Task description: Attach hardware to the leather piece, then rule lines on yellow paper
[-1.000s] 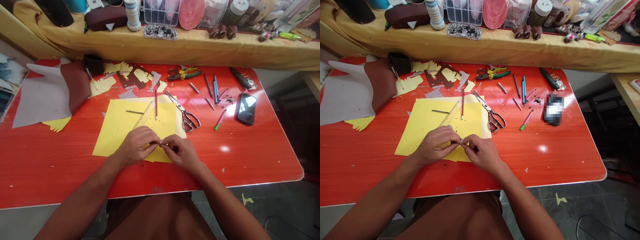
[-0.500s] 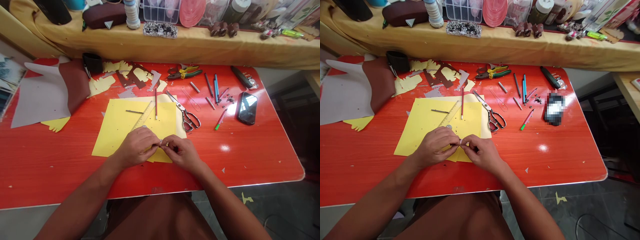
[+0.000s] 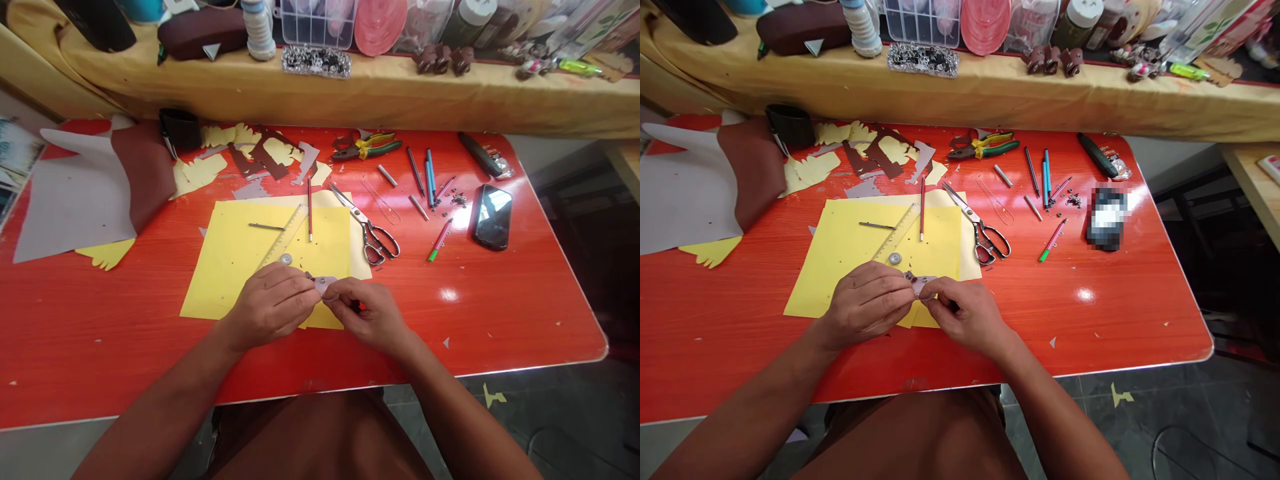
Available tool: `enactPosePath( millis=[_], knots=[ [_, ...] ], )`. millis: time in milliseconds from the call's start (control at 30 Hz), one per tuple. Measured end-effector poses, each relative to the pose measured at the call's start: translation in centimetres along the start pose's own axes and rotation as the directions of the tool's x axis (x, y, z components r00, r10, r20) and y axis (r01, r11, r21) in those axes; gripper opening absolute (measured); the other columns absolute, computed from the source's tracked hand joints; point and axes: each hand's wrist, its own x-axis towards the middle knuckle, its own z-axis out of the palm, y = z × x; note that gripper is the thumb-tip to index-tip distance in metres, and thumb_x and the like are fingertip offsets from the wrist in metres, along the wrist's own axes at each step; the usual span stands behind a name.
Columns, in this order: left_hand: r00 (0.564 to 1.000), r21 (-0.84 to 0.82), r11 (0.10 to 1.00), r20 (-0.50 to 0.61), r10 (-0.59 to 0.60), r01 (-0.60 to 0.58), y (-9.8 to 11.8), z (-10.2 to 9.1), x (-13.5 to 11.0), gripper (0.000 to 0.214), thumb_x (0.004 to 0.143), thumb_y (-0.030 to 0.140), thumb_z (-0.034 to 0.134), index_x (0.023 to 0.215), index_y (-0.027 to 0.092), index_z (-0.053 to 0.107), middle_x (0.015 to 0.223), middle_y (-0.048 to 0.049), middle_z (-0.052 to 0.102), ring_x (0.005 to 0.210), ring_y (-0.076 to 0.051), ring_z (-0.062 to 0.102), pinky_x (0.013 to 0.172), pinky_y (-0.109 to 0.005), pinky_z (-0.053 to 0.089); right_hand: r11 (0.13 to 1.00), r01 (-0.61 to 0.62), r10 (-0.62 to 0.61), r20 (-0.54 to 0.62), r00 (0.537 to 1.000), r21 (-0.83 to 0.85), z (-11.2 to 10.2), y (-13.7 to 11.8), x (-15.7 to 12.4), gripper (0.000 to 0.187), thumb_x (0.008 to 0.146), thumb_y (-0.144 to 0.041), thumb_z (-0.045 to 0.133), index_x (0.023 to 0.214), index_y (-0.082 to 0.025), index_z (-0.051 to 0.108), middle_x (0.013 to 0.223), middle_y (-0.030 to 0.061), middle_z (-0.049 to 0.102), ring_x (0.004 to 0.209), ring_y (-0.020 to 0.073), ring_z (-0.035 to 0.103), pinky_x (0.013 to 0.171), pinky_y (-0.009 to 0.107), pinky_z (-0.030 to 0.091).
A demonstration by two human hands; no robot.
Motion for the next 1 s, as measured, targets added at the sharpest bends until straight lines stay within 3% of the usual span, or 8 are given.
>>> enactPosePath(
  millis=[133,233,467,567,767,900,1000],
  knots=[
    [0.995,-0.14,0.985,-0.006,-0.102,0.1,0.1,0.4,0.2,0.018,0.091,0.007,0.067,0.102,0.022,0.066,0.089,-0.0027,0.076,0.08,-0.019,0.071,0.077,-0.035,0.056,1.0,0.013,-0.013,-0.003,1.0,0.004,0.1,0.1,-0.1,0.009,0.1,-0.021,0.06,0.096,-0.024,0.068,0.061,-0.0064,0.048,0.053,0.0104,0.039,0.053,0.023,0.034],
    [0.992,-0.147,0.981,0.026,-0.121,0.123,0.1,0.7,0.3,0.019,0.092,0.007,0.065,0.102,0.023,0.066,0.088,-0.0013,0.075,0.08,-0.019,0.071,0.078,-0.035,0.055,1.0,-0.004,0.004,-0.008,1.0,0.008,0.3,0.5,-0.2,0.008,0.099,-0.021,0.06,0.095,-0.024,0.068,0.061,-0.0065,0.047,0.053,0.0106,0.04,0.053,0.022,0.035],
    [0.994,0.09,0.99,-0.003,0.11,-0.109,0.4,0.2,-0.1,0.02,0.091,0.004,0.068,0.103,0.021,0.069,0.092,-0.0039,0.079,0.088,-0.021,0.074,0.081,-0.036,0.057,0.996,-0.03,0.034,-0.052,0.998,0.083,0.4,0.5,-0.5,0.004,0.096,-0.021,0.063,0.093,-0.024,0.064,0.063,-0.0069,0.046,0.054,0.0105,0.04,0.053,0.022,0.036],
    [0.989,0.109,0.985,-0.034,0.141,-0.136,0.4,-0.1,-0.3,0.021,0.094,0.006,0.065,0.104,0.024,0.071,0.095,-0.0028,0.079,0.091,-0.02,0.075,0.082,-0.036,0.058,0.992,-0.042,0.05,-0.06,0.997,0.119,0.3,0.2,-0.4,0.006,0.092,-0.018,0.064,0.093,-0.024,0.063,0.061,-0.0081,0.044,0.053,0.0103,0.04,0.053,0.023,0.035],
    [0.994,0.093,0.991,-0.039,0.104,-0.101,0.3,-0.2,-0.6,0.024,0.095,0.007,0.062,0.108,0.025,0.071,0.095,-0.0025,0.08,0.091,-0.02,0.076,0.084,-0.035,0.059,0.995,-0.041,0.047,-0.066,0.997,0.096,0.3,0.1,-0.3,0.005,0.092,-0.019,0.066,0.093,-0.024,0.065,0.061,-0.0074,0.048,0.053,0.0108,0.043,0.053,0.024,0.036],
    [0.996,0.084,0.993,-0.047,0.082,-0.078,0.4,0.0,-0.6,0.02,0.093,0.006,0.065,0.104,0.023,0.07,0.094,-0.0034,0.08,0.089,-0.021,0.075,0.081,-0.036,0.059,0.997,-0.026,0.029,-0.051,0.998,0.074,0.4,0.2,-0.4,0.006,0.095,-0.022,0.065,0.099,-0.025,0.069,0.068,-0.004,0.059,0.055,0.0115,0.048,0.055,0.024,0.039],
    [0.998,0.015,1.0,-0.054,0.014,-0.013,0.5,0.2,-0.2,0.019,0.092,0.006,0.069,0.103,0.022,0.068,0.093,-0.0038,0.08,0.087,-0.021,0.073,0.08,-0.037,0.058,0.997,-0.022,0.026,-0.047,0.999,0.074,0.4,0.2,-0.5,0.006,0.096,-0.023,0.065,0.1,-0.025,0.069,0.072,-0.0029,0.062,0.055,0.011,0.046,0.055,0.024,0.039]
  ],
)
